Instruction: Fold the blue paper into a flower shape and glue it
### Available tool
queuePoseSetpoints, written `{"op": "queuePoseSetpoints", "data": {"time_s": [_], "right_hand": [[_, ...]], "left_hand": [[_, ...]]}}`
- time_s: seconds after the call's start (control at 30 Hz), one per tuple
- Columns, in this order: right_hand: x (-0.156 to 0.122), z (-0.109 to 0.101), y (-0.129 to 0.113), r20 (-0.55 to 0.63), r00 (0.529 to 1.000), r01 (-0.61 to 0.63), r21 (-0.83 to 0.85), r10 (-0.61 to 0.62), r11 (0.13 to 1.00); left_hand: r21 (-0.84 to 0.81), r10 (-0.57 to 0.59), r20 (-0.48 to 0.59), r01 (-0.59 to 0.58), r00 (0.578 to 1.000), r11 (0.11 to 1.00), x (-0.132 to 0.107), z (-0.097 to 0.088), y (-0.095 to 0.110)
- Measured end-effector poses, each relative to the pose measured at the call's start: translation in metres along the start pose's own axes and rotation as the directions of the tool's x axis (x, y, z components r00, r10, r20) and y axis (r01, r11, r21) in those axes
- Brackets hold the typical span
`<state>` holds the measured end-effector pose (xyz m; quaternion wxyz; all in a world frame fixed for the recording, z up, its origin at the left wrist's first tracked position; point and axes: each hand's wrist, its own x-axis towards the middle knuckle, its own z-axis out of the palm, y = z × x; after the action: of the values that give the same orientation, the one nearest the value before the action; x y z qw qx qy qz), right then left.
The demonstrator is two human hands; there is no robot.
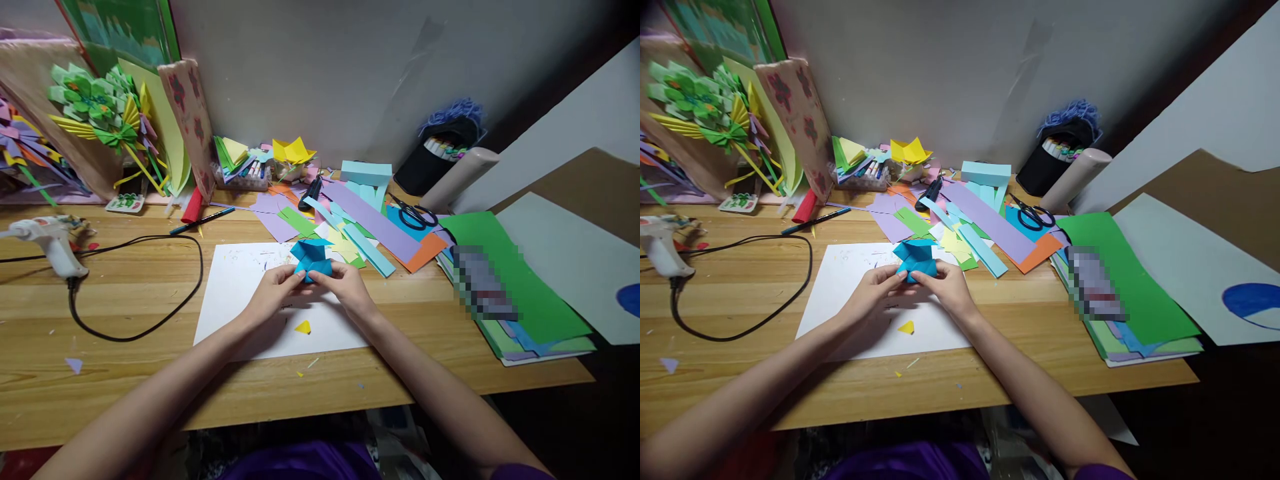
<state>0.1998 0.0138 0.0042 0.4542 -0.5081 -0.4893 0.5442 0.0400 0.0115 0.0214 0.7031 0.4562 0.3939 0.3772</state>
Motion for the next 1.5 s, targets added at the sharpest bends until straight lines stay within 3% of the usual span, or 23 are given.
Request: {"op": "queuePoseSetpoints", "data": {"time_s": [0.13,0.3,0.77,1.03,1.27,1.5], "right_hand": [[-0.0007,0.0013,-0.0004,-0.014,1.0,-0.01,-0.015,0.01,1.0],[-0.0025,0.0048,0.0011,-0.025,1.0,-0.015,0.002,0.015,1.0],[-0.0028,0.0064,0.0037,-0.028,0.999,0.033,0.077,-0.031,0.997],[-0.0042,0.0093,0.0038,-0.113,0.993,0.047,0.076,-0.039,0.996],[-0.0031,0.0076,0.0057,-0.093,0.996,0.009,0.081,-0.001,0.997],[0.0003,0.0052,0.0007,-0.11,0.994,-0.016,0.092,0.026,0.996]], "left_hand": [[0.104,0.02,-0.056,-0.014,0.998,0.995,-0.0016,0.0009,0.0004],[0.082,-0.02,-0.119,0.03,0.993,0.996,0.0003,0.0024,-0.0032],[0.026,0.008,-0.092,-0.005,0.996,1.0,0.0017,0.0022,0.0005],[0.034,0.033,-0.074,-0.031,0.997,0.999,0.0012,0.0044,-0.007],[0.073,0.011,-0.148,0.0,0.989,0.997,-0.0002,0.007,-0.0046],[0.066,0.02,-0.137,-0.011,0.99,0.998,0.0005,0.0062,-0.0046]]}}
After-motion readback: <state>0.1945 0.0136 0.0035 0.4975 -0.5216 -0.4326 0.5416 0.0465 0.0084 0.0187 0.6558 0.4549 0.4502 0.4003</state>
